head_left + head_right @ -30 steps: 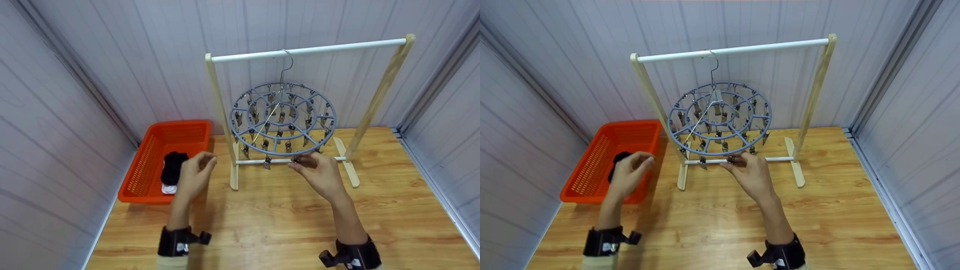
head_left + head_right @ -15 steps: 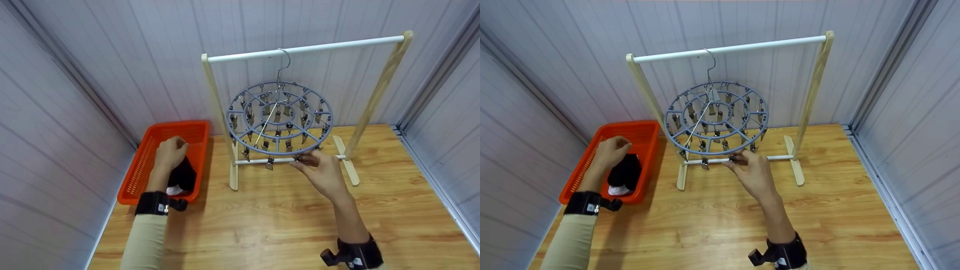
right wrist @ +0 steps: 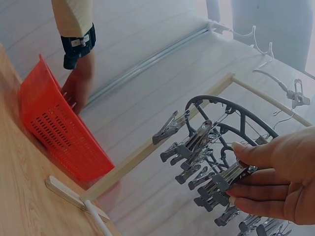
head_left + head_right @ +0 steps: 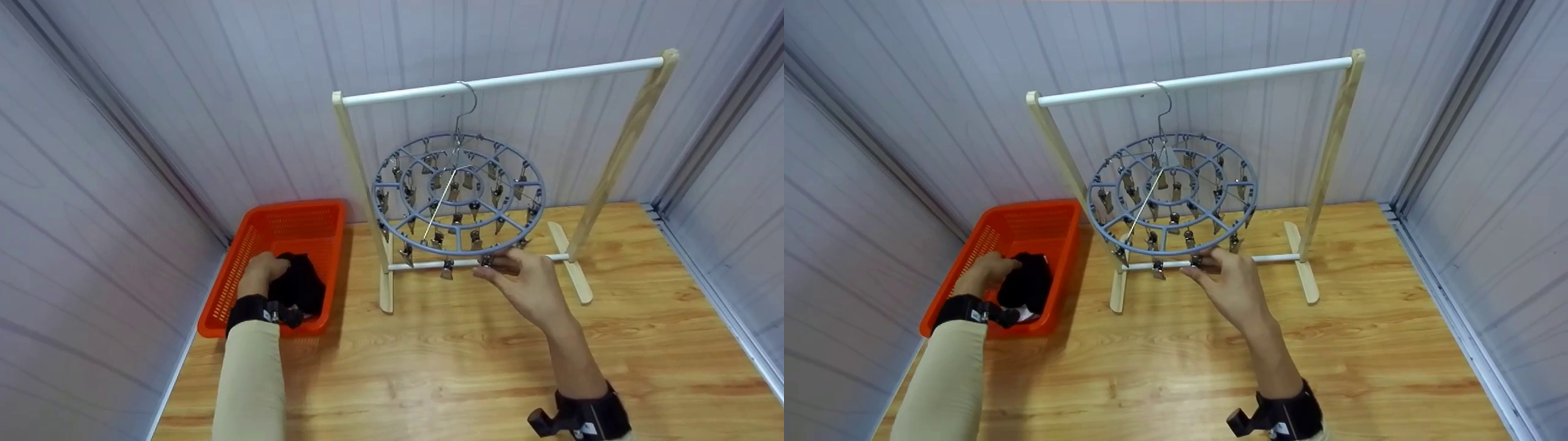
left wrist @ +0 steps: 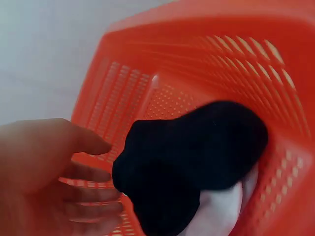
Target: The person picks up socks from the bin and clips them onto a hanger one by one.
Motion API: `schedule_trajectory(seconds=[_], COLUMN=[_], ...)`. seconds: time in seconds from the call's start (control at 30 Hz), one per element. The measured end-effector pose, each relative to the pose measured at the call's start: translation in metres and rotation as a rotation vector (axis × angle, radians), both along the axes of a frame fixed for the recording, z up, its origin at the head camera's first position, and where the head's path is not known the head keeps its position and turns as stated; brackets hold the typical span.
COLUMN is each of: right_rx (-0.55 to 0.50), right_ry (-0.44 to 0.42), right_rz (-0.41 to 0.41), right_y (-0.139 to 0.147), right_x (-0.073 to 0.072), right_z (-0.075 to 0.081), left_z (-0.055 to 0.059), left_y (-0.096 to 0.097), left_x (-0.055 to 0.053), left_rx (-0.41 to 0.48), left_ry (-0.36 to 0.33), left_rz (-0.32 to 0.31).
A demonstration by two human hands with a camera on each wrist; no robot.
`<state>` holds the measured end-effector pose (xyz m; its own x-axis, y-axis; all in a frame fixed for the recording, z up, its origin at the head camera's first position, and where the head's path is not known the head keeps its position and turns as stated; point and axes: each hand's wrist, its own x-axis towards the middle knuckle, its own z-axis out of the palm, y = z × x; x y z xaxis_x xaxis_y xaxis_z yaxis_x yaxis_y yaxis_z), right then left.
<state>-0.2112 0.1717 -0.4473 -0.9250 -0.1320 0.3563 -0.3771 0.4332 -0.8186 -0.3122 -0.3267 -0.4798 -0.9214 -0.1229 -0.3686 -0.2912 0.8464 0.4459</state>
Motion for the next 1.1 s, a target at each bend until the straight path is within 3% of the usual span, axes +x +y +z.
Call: schedule_trajectory(seconds=[0.1,0.17,0.33,0.47,0.57,0.73,0.83,0.9,1.1], right_rx=[0.007,0.007,0.015,0.019,0.015,0.013,0.014,0.016,0.028], right_ry=[-0.012,-0.015,-0.022,-0.029,-0.033,-0.033,-0.026,-0.020,-0.014], right_rz=[0.031,0.031,0.028,0.035,0.038,0.039,0.038,0.038,0.019], right_y=[0.007,0.007,0.007,0.006,0.006,0.005,0.004,0.004,0.003], right_x=[-0.001,-0.001,-0.001,-0.002,-0.002,-0.001,-0.001,-0.001,0.001], right_z=[0.004,0.004,0.003,0.004,0.005,0.005,0.005,0.005,0.006], left_z=[0.003,0.002,0.001,0.000,-0.002,-0.013,-0.020,-0.023,-0.027], left_y=[0.004,0.005,0.006,0.005,0.003,0.001,-0.001,-0.002,-0.006], left_x=[0.014,0.014,0.015,0.013,0.009,-0.001,-0.005,-0.007,-0.011], left_rx=[0.143,0.221,0.308,0.297,0.234,0.087,0.078,0.087,0.140], left_ry=[-0.074,-0.088,-0.078,-0.043,0.038,0.216,0.260,0.261,0.252], left_rz=[0.107,0.162,0.217,0.233,0.247,0.353,0.405,0.398,0.297])
